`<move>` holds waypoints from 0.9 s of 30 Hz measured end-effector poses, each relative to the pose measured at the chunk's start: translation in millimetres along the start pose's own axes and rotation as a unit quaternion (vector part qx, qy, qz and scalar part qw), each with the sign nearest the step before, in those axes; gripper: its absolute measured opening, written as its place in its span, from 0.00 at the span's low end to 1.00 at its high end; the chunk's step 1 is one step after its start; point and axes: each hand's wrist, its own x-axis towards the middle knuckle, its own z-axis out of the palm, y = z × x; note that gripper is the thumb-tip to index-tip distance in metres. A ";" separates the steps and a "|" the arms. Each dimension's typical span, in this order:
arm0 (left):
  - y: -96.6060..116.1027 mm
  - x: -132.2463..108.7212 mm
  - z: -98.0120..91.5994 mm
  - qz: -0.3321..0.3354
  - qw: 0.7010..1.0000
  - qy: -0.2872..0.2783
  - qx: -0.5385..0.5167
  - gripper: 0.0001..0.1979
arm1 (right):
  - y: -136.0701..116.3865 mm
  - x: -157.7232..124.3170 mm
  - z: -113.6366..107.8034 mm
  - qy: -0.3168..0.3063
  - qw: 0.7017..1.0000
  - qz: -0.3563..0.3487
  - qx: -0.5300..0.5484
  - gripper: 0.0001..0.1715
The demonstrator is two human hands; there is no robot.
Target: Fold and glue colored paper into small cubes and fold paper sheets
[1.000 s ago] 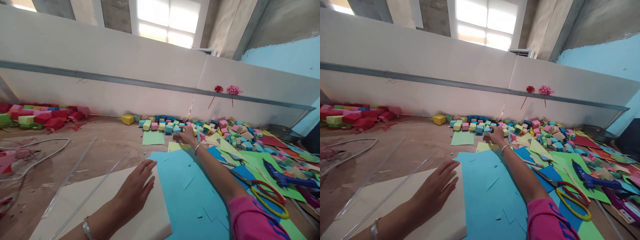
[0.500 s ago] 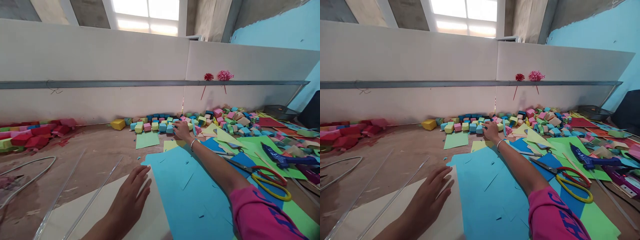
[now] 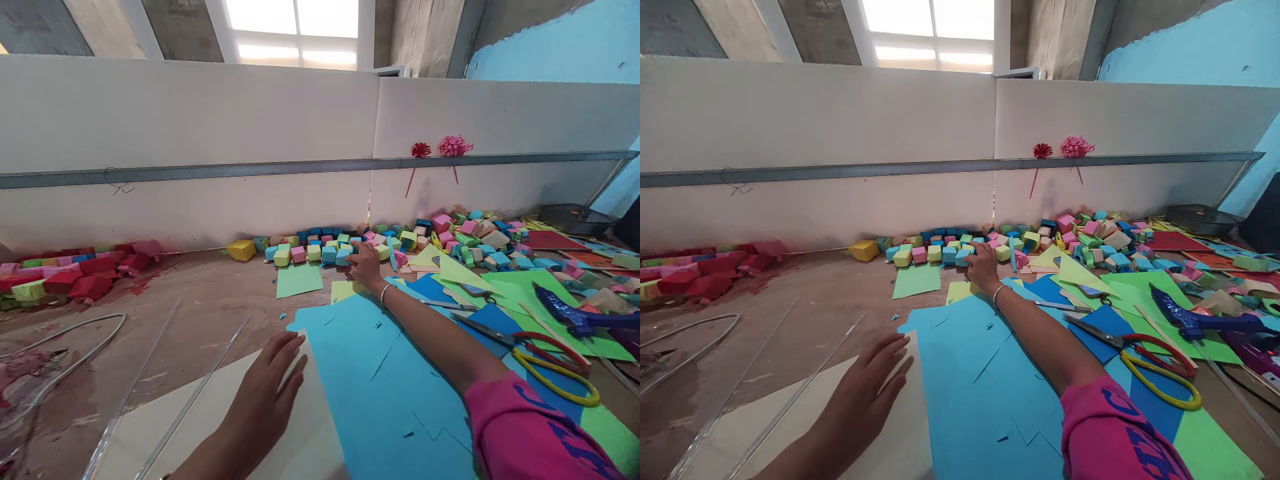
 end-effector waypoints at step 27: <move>-1.5 -1.5 1.9 -0.036 0.999 -0.021 0.024 0.13 | -56.6 -24.3 8.9 -0.280 0.934 -0.158 0.156 0.11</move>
